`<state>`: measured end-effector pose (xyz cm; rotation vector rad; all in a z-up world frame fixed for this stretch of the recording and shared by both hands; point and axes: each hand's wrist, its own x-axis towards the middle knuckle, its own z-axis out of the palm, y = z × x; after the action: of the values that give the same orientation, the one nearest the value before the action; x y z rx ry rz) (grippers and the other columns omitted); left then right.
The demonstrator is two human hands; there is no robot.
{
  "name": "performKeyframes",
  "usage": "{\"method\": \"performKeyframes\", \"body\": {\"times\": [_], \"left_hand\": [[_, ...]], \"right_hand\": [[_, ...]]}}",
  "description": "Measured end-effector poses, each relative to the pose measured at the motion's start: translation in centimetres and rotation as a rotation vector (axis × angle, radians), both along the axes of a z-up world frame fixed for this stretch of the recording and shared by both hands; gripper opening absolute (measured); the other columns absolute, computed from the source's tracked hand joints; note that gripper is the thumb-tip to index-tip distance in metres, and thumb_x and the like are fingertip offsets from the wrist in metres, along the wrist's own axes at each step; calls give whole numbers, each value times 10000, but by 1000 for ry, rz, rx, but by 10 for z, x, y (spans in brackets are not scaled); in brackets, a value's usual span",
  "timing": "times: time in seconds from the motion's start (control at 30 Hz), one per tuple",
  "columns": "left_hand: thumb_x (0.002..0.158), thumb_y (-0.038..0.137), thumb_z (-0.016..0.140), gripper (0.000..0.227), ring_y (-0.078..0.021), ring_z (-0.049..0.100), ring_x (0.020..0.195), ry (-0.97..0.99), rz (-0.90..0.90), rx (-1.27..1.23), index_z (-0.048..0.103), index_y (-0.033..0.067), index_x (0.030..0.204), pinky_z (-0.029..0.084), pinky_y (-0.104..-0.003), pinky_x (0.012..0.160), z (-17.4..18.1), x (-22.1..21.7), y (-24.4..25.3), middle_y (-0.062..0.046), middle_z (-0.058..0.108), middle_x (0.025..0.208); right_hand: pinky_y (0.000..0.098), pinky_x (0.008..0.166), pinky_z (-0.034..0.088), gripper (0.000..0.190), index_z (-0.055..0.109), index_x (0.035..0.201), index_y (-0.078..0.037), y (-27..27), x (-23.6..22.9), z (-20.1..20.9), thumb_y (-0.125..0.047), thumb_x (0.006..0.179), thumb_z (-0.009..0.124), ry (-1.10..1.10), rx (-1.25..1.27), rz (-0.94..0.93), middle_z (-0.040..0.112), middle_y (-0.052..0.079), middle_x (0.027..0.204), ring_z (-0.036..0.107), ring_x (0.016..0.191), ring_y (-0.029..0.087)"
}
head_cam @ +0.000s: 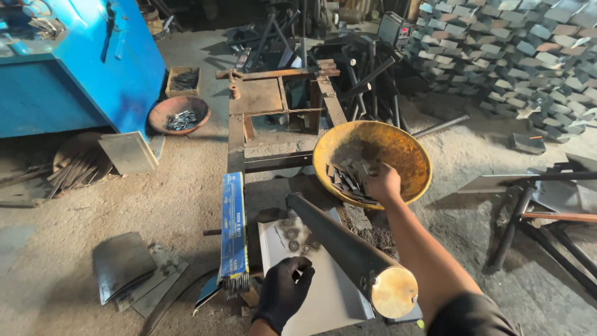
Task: The person welds a metal pipe to a flat metal sheet using a handheld welding tool. They hold the pipe with a gloved hand and apply the welder to the joint, creating bright sparks. The person repositions the pipe and sheet multiple times to weld different sections.
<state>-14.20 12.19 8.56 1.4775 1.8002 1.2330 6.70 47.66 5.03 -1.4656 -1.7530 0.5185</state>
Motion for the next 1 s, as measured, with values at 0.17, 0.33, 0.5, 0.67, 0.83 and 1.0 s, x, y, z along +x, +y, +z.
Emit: {"method": "performKeyframes", "body": {"times": [0.17,0.33,0.5,0.67,0.83,1.0], "left_hand": [[921,143,708,191,-117,648,611,-544,-17,-74,784,25,1050,535,-288,587,-16,19,17,-59,723,709],[919,118,691,223,-101,649,621,-809,-41,-52,745,71,1131,567,-276,603,-24,62,19,-12,721,745],[1008,139,699,198,-104,652,666,-736,-161,-5,770,-43,1046,555,-274,633,-18,78,7,-54,724,784],[965,122,671,164,-119,710,686,-919,-102,-41,753,30,1073,622,-297,668,-17,77,-8,-36,746,850],[928,32,679,110,-151,709,661,-1023,-47,-61,722,-7,1021,649,-321,653,-29,61,-10,-70,719,807],[913,-4,688,109,-147,698,652,-968,-11,13,711,-59,1004,637,-321,634,-45,51,-18,-62,713,812]], "right_hand": [[301,687,549,227,597,1056,7,-89,28,-4,83,876,711,813,-227,378,645,63,904,644,788,133],[301,740,572,207,607,1052,4,-215,43,-22,35,882,722,619,-446,443,721,85,945,686,844,138],[322,733,538,308,600,1147,53,-276,42,8,-6,897,769,583,-473,459,730,156,980,655,854,177],[272,773,625,471,640,1288,-106,-283,99,43,-206,849,776,-7,-394,358,812,39,1056,775,859,129],[417,881,595,494,705,1303,-221,-276,264,46,-454,870,745,-575,-199,-113,789,71,1181,738,1065,296],[445,895,602,599,692,1385,-269,-337,421,35,-518,841,676,-808,-681,-602,800,92,1159,753,1057,329]]}}
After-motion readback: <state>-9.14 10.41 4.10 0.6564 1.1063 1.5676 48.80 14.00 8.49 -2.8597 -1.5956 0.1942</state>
